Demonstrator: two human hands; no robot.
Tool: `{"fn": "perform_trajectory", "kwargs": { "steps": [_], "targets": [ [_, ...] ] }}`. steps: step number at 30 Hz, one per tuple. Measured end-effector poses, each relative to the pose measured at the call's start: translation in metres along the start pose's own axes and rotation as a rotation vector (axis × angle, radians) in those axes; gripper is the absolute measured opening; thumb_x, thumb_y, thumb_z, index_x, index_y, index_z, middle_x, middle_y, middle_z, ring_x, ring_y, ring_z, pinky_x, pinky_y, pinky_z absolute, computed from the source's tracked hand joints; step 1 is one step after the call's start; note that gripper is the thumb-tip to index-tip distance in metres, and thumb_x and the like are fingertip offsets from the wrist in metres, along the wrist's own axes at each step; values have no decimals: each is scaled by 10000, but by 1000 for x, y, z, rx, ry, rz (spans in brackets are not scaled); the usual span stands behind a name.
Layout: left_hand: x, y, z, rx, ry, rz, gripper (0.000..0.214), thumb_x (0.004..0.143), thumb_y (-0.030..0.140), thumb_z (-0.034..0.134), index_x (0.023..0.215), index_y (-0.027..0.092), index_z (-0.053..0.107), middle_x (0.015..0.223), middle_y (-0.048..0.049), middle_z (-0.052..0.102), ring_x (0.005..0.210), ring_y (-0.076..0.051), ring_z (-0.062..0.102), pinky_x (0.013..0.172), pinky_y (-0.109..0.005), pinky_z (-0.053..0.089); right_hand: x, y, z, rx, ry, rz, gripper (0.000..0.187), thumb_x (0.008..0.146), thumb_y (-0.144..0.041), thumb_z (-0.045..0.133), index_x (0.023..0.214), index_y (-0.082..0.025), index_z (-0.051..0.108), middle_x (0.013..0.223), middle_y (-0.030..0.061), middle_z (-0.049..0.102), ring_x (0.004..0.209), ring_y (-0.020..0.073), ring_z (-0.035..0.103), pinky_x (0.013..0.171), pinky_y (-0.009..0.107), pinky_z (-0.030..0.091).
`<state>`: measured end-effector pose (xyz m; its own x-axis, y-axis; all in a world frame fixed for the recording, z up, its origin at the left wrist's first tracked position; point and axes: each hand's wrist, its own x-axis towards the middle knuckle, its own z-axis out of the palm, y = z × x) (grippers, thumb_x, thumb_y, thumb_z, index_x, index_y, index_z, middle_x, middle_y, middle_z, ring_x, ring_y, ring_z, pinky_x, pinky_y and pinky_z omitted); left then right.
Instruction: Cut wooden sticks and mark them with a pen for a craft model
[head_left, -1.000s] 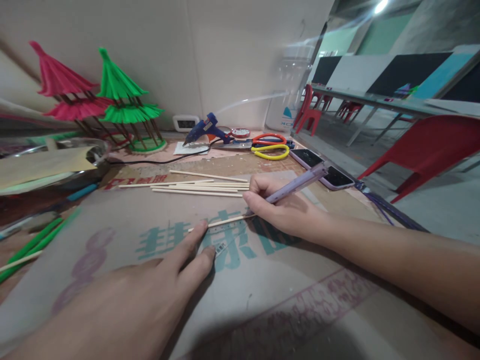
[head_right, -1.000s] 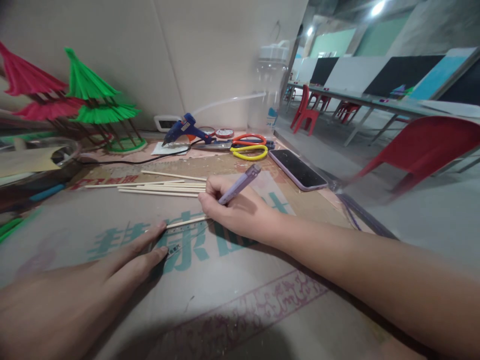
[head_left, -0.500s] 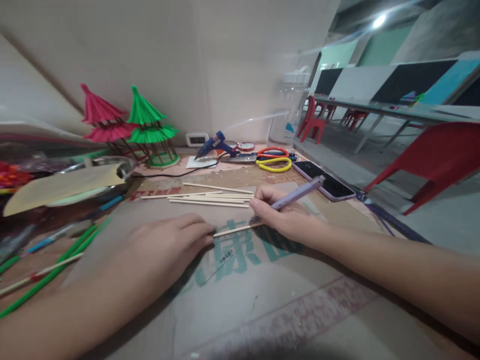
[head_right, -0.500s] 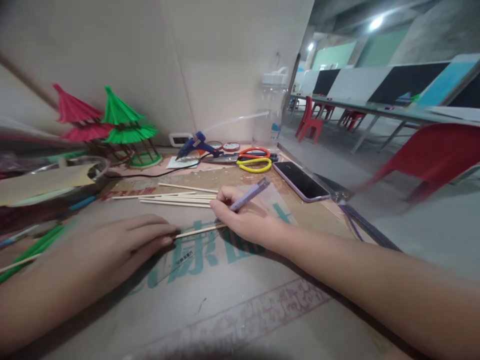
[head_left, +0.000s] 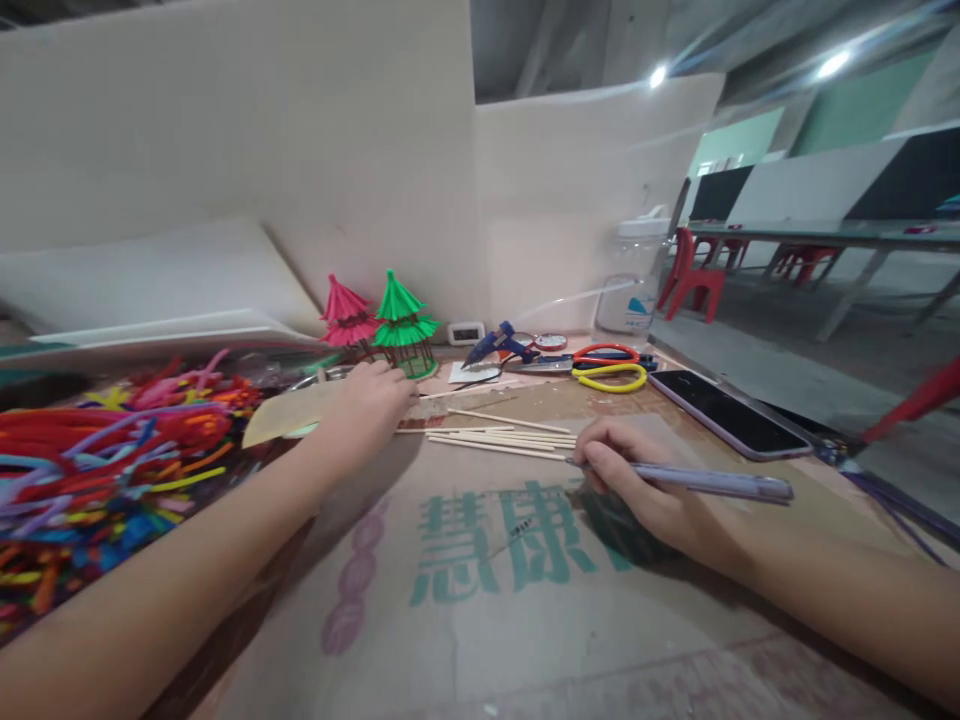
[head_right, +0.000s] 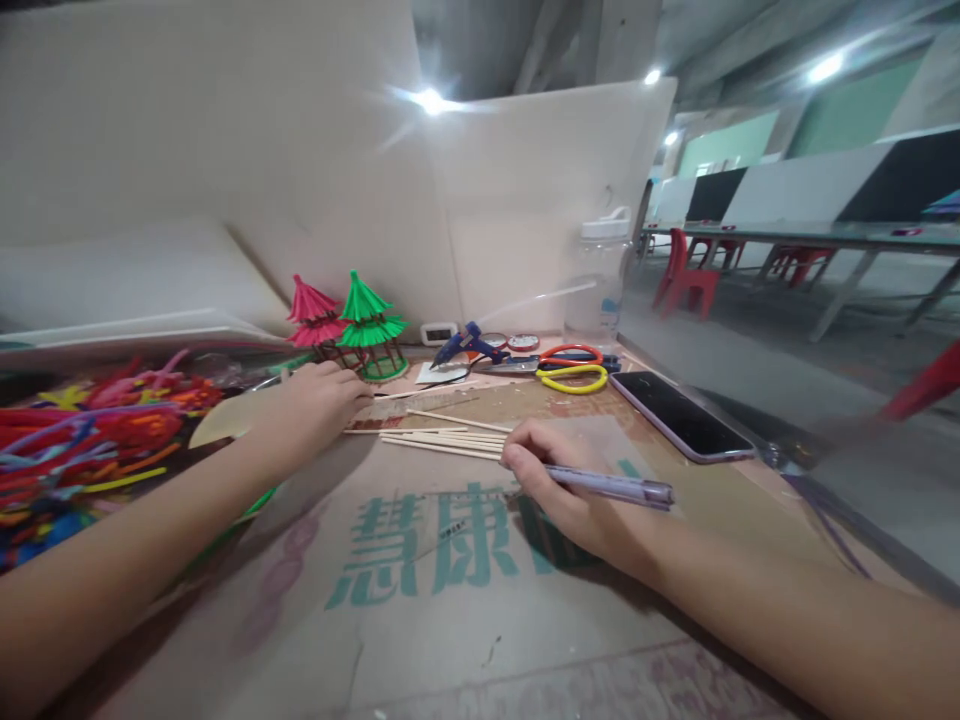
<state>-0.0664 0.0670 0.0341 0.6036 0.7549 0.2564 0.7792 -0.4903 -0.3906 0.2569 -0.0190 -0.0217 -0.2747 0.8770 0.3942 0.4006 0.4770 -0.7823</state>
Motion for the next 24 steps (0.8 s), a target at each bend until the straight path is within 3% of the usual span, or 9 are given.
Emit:
{"fn": "perform_trajectory", "kwargs": {
  "steps": [5, 11, 16, 21, 24],
  "targets": [
    [6, -14, 21, 6, -5, -45, 227, 936, 205, 524, 800, 155, 699, 833, -139, 720, 883, -278, 600, 789, -393, 390, 3, -1, 2, -53, -15, 3, 278, 1003, -404, 465, 827, -224, 585, 662, -20, 557, 580, 145, 505, 524, 271, 385],
    [10, 6, 19, -133, 26, -33, 272, 959, 191, 467, 955, 167, 738, 946, -116, 754, 893, -244, 651, 780, -340, 427, 4, -2, 3, -63, -23, 3, 271, 1003, -403, 458, 843, -226, 585, 671, -19, 555, 599, 149, 521, 529, 269, 402],
    [29, 25, 21, -259, 13, 44, 285, 956, 211, 475, 1025, 202, 751, 1033, -88, 758, 957, -224, 666, 816, -304, 471, 6, -6, 4, -55, 1, -12, 265, 995, -399, 452, 823, -234, 568, 693, -3, 570, 627, 159, 540, 556, 284, 438],
    [50, 29, 34, -292, -51, 90, 222, 895, 198, 549, 880, 198, 771, 940, -70, 767, 894, -204, 678, 777, -276, 483, 8, -11, 2, -85, 14, -63, 229, 977, -348, 478, 803, -238, 577, 676, 5, 601, 622, 168, 564, 566, 298, 462],
    [53, 29, 27, -269, -39, 60, 221, 884, 189, 545, 867, 163, 764, 909, -95, 760, 884, -226, 680, 775, -299, 477, 9, -7, -1, -130, 60, -129, 207, 982, -312, 488, 861, -228, 633, 726, 19, 648, 675, 182, 616, 617, 308, 497]
  ]
}}
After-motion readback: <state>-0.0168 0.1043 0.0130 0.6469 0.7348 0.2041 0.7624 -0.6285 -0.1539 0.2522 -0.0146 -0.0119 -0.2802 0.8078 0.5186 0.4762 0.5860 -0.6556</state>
